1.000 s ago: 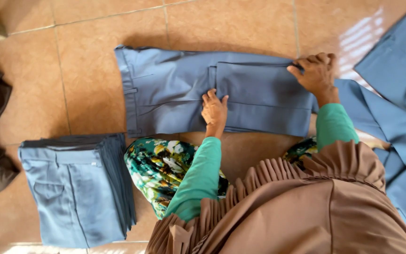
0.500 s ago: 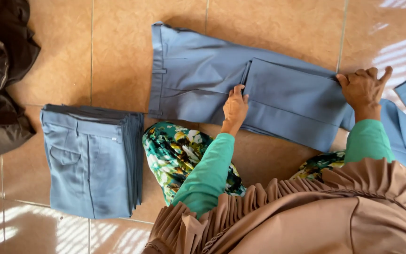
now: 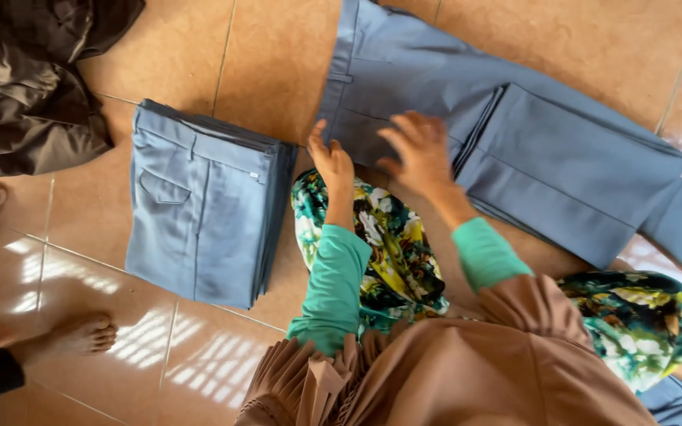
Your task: The person sits on a tiled floor and folds multiple pairs of grey trousers by hand. They align the legs, fold the trousers in half lengthwise, then fold them into compact rectangles, stacking each finished pair to the left.
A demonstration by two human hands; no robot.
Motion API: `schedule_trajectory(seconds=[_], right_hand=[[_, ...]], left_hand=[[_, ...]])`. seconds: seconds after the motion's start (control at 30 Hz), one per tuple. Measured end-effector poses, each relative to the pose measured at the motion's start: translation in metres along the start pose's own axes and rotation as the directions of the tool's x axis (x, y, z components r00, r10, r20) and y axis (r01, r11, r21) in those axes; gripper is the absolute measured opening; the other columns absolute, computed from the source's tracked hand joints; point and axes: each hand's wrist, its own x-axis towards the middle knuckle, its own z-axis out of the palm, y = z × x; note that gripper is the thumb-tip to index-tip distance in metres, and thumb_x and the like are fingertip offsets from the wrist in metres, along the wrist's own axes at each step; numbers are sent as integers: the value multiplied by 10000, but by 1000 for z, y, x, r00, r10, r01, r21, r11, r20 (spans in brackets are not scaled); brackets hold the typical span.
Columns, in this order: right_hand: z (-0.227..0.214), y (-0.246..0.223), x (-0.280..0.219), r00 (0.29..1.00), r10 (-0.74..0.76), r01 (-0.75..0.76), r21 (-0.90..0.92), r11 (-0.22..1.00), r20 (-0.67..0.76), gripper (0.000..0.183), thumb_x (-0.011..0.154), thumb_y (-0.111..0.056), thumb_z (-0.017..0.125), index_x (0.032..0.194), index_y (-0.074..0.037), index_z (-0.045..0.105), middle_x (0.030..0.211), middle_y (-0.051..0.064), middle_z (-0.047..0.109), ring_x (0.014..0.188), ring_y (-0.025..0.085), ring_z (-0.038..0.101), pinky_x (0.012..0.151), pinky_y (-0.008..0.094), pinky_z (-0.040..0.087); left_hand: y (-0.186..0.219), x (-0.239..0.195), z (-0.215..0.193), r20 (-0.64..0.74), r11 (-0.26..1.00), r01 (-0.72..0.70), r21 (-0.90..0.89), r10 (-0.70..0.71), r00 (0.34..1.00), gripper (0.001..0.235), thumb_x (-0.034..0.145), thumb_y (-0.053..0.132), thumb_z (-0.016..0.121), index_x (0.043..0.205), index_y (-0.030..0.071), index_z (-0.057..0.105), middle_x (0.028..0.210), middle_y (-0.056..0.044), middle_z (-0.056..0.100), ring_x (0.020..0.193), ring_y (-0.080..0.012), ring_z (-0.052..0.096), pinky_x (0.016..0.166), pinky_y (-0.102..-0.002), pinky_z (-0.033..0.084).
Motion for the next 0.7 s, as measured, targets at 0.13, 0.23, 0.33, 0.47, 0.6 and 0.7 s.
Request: schedule_trajectory(seconds=[0.13,0.23,0.33,0.47,0.6,0.7], right_hand=[[65,-46,0,930,37,22,-155,988,365,728,765,-449,835,1432,-302,583,1469,92,574,1422,349,440,1108,636,302],[119,-6,-21,909,192,-153,-134,979,370,634,815,-377,755,1421,-367,571,1385,-9,632,1331,262,556,1053,568,395],[96,24,4,764,511,-588,100,803,394,406,962,-392,631,1350,-272,622,1218,47,700,1224,279,635,1016,505,477],[45,52,21,248,853,-881,473,1,460,754,931,-623,732,1384,-32,611,1404,275,597,1411,427,461,1165,558,351],[13,59,21,330,802,-718,684,-130,498,712,982,-502,770,1471,-41,537,1458,174,581,1420,327,463,1175,505,374],[-1,63,22,372,751,-696,699,-162,545,714,983,-518,781,1474,-59,541,1438,136,603,1386,320,518,1143,471,428]], left_hand=[[11,34,-18,-7,918,375,-128,-379,925,617,930,-38,451,1534,40,356,1500,-269,340,1438,-409,334,1233,-520,266],[-19,49,-19,57,702,605,-377,-634,771,711,990,171,472,1642,130,192,1656,-208,171,1543,-362,213,1267,-491,233],[-79,63,-8,136,636,702,-321,-702,699,762,944,203,551,1640,212,241,1626,-178,233,1523,-342,276,1221,-470,325],[-53,79,-5,284,635,729,256,-770,572,920,757,269,852,1560,368,414,1527,-68,518,1344,-327,572,779,-521,627],[-29,86,-6,301,673,414,613,-683,665,987,720,342,935,1551,173,430,1506,-238,494,1343,-391,564,1002,-510,570],[-27,83,-6,412,648,636,418,-760,503,1076,773,317,919,1574,-5,276,1345,-346,568,930,-326,755,634,-301,667]])
